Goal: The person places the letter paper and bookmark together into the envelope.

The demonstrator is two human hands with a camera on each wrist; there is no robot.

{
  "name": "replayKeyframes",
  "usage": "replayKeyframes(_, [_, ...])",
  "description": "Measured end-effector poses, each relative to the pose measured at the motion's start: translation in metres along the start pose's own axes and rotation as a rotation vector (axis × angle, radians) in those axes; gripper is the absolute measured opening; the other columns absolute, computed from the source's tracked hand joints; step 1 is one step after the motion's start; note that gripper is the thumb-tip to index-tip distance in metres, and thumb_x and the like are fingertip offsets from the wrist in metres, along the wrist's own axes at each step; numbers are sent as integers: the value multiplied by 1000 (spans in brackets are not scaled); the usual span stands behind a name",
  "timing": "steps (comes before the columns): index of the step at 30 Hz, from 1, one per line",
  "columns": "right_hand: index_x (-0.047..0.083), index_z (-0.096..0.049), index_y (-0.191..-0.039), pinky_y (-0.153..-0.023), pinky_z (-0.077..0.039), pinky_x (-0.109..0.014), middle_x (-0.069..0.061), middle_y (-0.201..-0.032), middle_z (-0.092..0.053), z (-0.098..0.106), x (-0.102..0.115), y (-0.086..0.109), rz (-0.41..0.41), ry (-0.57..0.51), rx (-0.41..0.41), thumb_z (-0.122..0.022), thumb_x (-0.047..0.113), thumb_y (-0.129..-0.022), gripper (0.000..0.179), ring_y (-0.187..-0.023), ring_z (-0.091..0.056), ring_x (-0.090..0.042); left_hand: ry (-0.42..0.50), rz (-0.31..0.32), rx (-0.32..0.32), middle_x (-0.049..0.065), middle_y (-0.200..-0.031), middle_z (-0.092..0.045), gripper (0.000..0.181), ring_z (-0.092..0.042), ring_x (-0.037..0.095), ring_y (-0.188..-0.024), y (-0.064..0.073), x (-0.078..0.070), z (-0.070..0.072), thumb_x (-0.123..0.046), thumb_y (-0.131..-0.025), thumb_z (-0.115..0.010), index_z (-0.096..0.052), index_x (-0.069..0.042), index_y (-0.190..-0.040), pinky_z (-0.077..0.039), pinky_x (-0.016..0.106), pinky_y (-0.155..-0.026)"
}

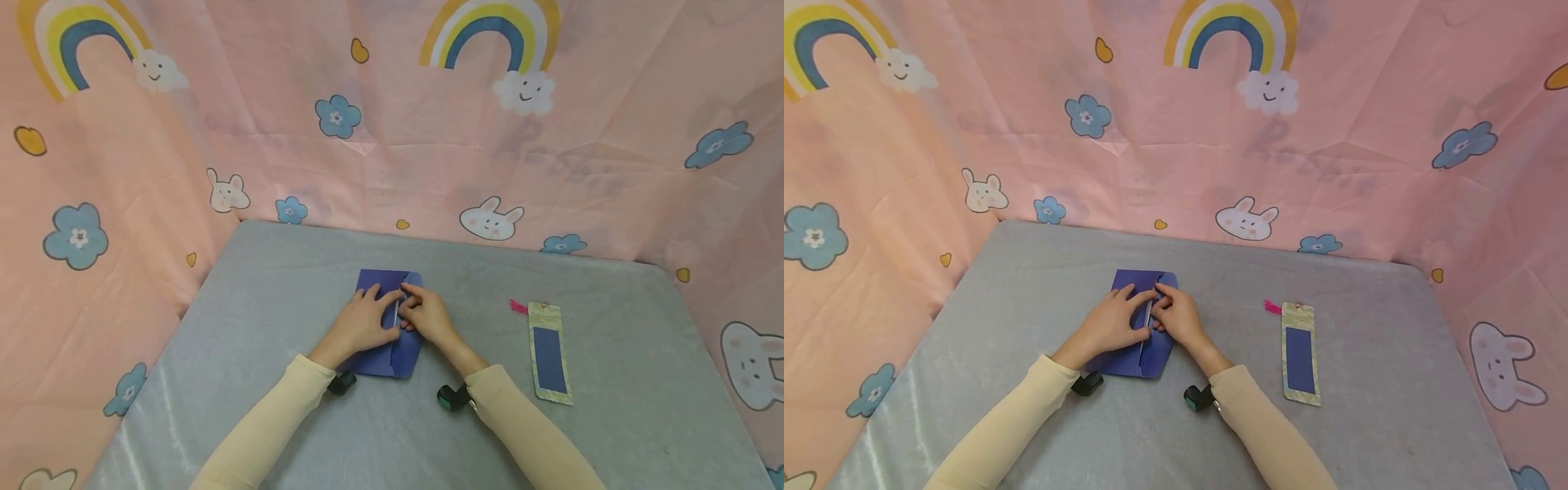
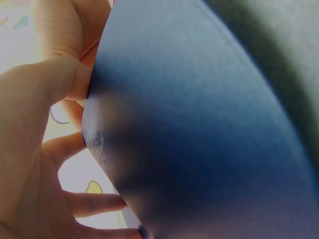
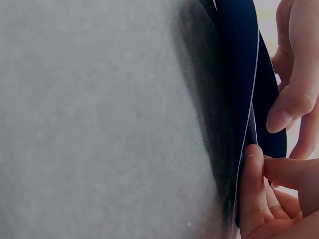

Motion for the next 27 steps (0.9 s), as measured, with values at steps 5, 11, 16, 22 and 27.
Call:
replayKeyframes(5, [0, -49, -144, -54, -55, -25, -20, -89, -72, 0, 2, 1, -4, 3, -11, -63, -3, -90, 56, -55, -64, -9, 0, 1, 5, 25, -151, -44, 71, -45, 53, -133, 0, -1, 1, -44, -83, -68, -44, -32, -149, -46, 63, -100])
replayKeyframes(11, [-1, -49, -143, -53, -55, -25, -21, -89, -72, 0, 2, 1, -5, -4, -16, -64, -4, -89, 55, -54, -64, -9, -5, 4, 9, 24, -151, -43, 72, -45, 53, -133, 0, -1, 0, -45, -83, -67, -43, -32, -149, -47, 64, -98])
replayKeyframes(16, [-2, -49, -143, -54, -55, -26, -21, -88, -72, 0, 1, 2, 3, -3, -10, -63, -5, -89, 56, -55, -66, -11, -20, 0, 5, 24, -151, -44, 72, -46, 52, -133, 0, -1, -1, -45, -83, -67, -44, -32, -149, -48, 63, -97])
replayKeyframes(22, [-2, -49, -143, -55, -56, -27, -22, -89, -72, 1, -3, 1, 6, -18, -9, -63, -5, -89, 56, -56, -67, -12, -31, 0, 1, 24, -151, -43, 72, -45, 53, -133, 0, -1, -3, -45, -83, -67, -43, -33, -149, -47, 63, -98])
replayKeyframes(27, [-3, -50, -142, -55, -56, -26, -22, -89, -71, 6, -6, 0, 15, -32, -28, -64, -5, -88, 55, -55, -65, -9, -26, 10, 5, 24, -152, -43, 71, -44, 53, -134, 0, -1, -3, -44, -82, -67, -44, -33, -149, -47, 64, -98])
Point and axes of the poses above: each hand's wrist, its own y-axis away from the middle knuckle, its own z-axis out of the back of the hand, x = y × z, the point moved 2 cm from there along -y, towards the middle knuckle
